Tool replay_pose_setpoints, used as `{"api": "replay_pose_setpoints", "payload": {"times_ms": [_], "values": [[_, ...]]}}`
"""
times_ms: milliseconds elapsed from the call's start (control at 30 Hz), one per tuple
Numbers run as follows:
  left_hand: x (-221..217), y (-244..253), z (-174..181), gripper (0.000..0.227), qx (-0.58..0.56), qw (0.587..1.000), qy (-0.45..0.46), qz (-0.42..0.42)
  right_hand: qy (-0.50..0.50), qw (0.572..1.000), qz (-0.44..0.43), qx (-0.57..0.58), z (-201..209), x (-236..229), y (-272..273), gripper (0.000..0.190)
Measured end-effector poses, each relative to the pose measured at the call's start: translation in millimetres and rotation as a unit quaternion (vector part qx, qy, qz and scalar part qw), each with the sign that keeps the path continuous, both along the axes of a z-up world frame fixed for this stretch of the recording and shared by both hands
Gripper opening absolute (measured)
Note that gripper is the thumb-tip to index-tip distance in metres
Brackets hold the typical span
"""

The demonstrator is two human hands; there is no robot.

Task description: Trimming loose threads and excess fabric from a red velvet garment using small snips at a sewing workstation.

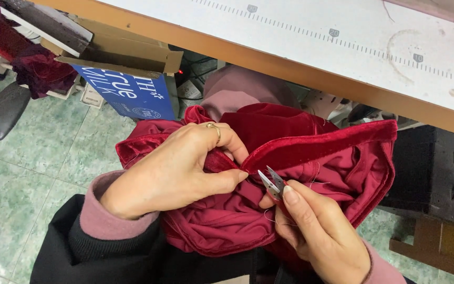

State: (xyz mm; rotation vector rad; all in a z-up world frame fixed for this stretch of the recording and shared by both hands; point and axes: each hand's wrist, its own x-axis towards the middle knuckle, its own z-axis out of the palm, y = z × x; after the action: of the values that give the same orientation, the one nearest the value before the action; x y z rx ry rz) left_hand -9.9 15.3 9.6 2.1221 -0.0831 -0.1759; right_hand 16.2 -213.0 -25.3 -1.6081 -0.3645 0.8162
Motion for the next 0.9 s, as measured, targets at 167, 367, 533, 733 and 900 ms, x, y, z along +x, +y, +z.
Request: {"api": "replay_pose_setpoints", "payload": {"times_ms": [167,367,533,733,900], "values": [[0.5,-0.2,-1.0,0.013,0.001,1.0,0.009,0.0,-0.017,0.999,-0.029,0.042,-2.7,-1.0,0.3,0.041],[0.7,0.0,0.7,0.014,0.003,1.0,0.013,-0.003,-0.03,0.999,0.006,0.011,1.1,0.2,0.4,0.041],[0.7,0.0,1.2,0.014,0.01,1.0,0.01,-0.003,-0.017,0.999,0.023,0.023,0.5,0.1,3.2,0.039],[1.2,-0.6,3.9,0.014,0.008,1.0,0.029,-0.003,0.007,1.0,0.027,0.0,2.0,-0.6,4.8,0.042],[0.7,-0.9,2.6,0.012,0.009,1.0,0.012,-0.002,0.049,0.999,-0.006,0.006,-0.9,-3.8,6.0,0.042]]}}
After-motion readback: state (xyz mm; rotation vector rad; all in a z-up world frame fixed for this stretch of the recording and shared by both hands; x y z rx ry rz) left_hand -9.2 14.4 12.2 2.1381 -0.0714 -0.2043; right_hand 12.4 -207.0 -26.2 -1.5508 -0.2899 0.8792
